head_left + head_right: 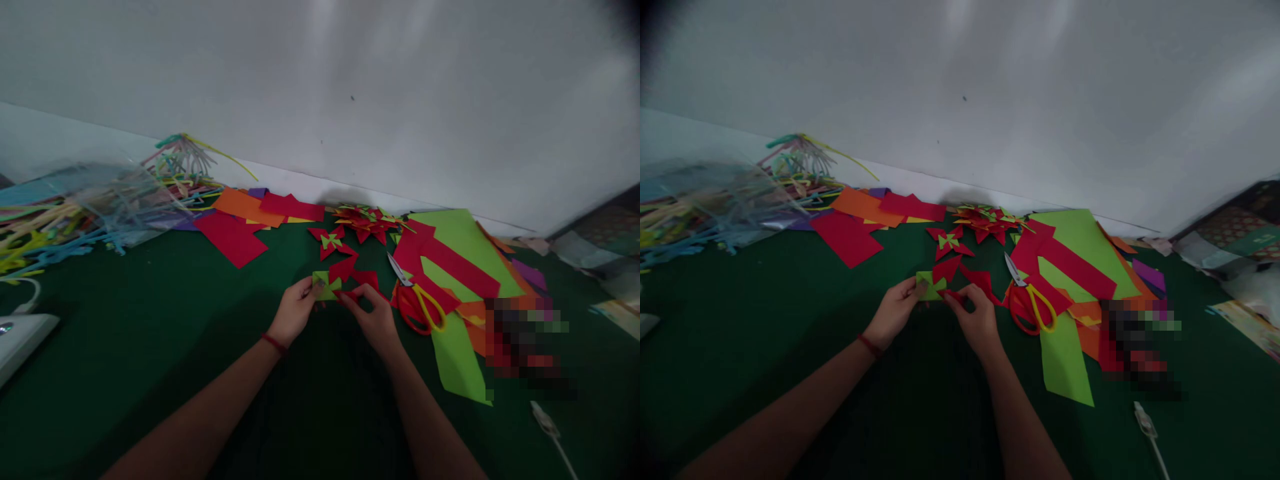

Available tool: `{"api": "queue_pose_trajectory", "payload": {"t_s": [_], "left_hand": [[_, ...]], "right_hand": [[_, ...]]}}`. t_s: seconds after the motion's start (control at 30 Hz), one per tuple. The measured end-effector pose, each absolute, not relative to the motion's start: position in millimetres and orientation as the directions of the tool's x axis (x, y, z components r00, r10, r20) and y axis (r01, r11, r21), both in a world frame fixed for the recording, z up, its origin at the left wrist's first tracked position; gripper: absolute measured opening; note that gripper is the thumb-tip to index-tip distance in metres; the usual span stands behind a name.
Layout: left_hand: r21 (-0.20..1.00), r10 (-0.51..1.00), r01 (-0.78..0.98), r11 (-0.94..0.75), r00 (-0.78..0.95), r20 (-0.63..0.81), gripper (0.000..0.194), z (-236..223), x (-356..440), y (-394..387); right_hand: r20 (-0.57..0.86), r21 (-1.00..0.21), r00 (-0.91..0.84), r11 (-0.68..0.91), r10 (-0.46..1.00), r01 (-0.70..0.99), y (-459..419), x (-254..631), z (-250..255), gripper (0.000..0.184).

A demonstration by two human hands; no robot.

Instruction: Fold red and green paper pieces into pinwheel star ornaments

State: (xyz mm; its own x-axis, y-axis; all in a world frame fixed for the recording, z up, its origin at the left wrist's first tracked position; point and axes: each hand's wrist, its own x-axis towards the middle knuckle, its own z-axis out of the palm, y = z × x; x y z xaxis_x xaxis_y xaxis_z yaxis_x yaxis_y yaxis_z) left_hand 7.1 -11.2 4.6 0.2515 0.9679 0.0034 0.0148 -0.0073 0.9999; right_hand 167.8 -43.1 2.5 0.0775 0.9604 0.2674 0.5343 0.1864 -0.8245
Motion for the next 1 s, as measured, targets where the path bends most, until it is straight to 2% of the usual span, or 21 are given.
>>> {"api": "queue_pose_trajectory", "payload": {"t_s": [0.17, 0.33, 0.7, 0.9, 1.0], "left_hand": [[0.998, 0.967, -0.058, -0.001, 0.253, 0.016, 0.025, 4.4, 8.5, -10.5], [0.998, 0.967, -0.059, 0.002, 0.254, 0.013, 0.026, 5.8, 8.7, -11.0], [0.996, 0.957, -0.075, 0.043, 0.289, -0.019, 0.025, 4.6, 10.0, -14.2], [0.986, 0.943, -0.149, 0.078, 0.332, -0.025, 0.02, 5.4, 11.9, -16.3], [0.98, 0.938, -0.159, 0.12, 0.342, -0.06, 0.028, 6.5, 12.8, -17.8]], "right_hand": [[0.256, -0.817, 0.038, 0.196, 0.966, 0.542, -43.8, 167.1, 2.2, 0.018], [0.314, -0.726, -0.014, 0.25, 0.949, 0.641, -45.5, 163.6, 4.9, 0.025], [0.282, -0.772, -0.043, 0.253, 0.959, 0.583, -46.3, 164.1, 6.1, 0.023], [0.267, -0.784, -0.055, 0.251, 0.962, 0.568, -46.8, 165.8, 6.1, 0.024], [0.286, -0.757, -0.073, 0.273, 0.955, 0.593, -47.3, 164.9, 5.0, 0.024]]}}
